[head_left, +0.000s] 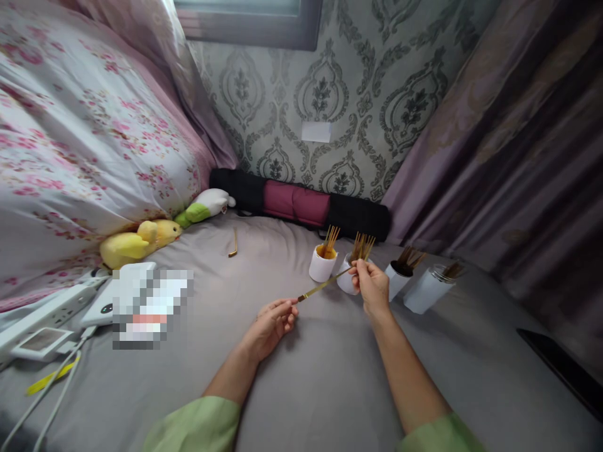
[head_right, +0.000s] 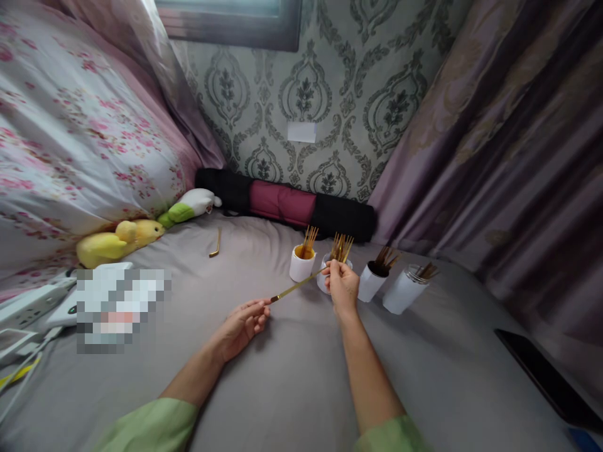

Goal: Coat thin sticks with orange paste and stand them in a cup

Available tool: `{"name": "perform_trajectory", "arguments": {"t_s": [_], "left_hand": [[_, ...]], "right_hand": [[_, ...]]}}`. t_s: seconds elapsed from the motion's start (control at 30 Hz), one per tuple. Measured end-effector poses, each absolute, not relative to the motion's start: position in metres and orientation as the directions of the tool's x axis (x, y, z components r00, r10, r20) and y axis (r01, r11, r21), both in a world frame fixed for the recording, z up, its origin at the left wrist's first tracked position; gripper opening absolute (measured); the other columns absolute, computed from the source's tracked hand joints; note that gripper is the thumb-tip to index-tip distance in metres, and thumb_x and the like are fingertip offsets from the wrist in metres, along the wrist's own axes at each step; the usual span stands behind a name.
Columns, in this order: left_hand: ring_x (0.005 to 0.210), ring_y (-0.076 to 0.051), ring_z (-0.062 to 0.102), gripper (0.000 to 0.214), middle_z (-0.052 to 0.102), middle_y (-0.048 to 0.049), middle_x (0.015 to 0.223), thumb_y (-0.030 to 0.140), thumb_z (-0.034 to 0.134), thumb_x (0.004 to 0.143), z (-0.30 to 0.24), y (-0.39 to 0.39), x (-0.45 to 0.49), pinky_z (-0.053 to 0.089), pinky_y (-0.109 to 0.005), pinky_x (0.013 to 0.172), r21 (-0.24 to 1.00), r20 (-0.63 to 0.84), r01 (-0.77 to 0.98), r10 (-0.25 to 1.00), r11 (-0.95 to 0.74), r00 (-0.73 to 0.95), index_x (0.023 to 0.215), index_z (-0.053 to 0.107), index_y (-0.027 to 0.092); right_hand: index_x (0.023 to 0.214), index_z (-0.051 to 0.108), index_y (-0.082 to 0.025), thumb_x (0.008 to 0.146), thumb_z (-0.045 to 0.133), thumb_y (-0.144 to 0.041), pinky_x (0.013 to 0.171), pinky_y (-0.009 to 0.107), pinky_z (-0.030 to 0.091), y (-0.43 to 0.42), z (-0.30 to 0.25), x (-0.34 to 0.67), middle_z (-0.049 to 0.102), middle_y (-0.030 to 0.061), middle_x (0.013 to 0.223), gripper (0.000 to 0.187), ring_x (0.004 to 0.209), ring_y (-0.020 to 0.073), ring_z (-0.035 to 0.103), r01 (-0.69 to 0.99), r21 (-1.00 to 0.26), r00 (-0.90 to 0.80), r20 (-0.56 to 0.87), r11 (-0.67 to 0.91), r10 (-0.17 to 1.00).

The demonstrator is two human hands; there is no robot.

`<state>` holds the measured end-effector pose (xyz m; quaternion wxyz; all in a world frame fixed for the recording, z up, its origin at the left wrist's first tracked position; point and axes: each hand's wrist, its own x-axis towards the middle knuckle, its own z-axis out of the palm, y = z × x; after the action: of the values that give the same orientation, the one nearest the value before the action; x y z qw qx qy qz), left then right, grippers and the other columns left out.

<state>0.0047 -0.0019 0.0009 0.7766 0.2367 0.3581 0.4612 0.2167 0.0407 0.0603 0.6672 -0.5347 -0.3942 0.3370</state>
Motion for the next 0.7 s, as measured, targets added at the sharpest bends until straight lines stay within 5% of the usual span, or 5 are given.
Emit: {"name": "perform_trajectory", "arguments": {"t_s": [0.7], "left_hand": [[0.053,-0.004,0.049,0.011,0.055,-0.002,0.07,0.012,0.057,0.078,0.002,0.003,0.0,0.039,-0.016,0.046,0.6,-0.366,-0.637,0.874,0.484,0.319,0.087,0.06,0.009]], "right_hand": [[0.07,0.057,-0.015,0.074,0.057,-0.039,0.029,0.017,0.026,0.078,0.127,0.265,0.058,-0.0007,0.054,0.025,0.032,0.0044,0.039,0.163,-0.93,0.601,0.358,0.329,0.715]]}}
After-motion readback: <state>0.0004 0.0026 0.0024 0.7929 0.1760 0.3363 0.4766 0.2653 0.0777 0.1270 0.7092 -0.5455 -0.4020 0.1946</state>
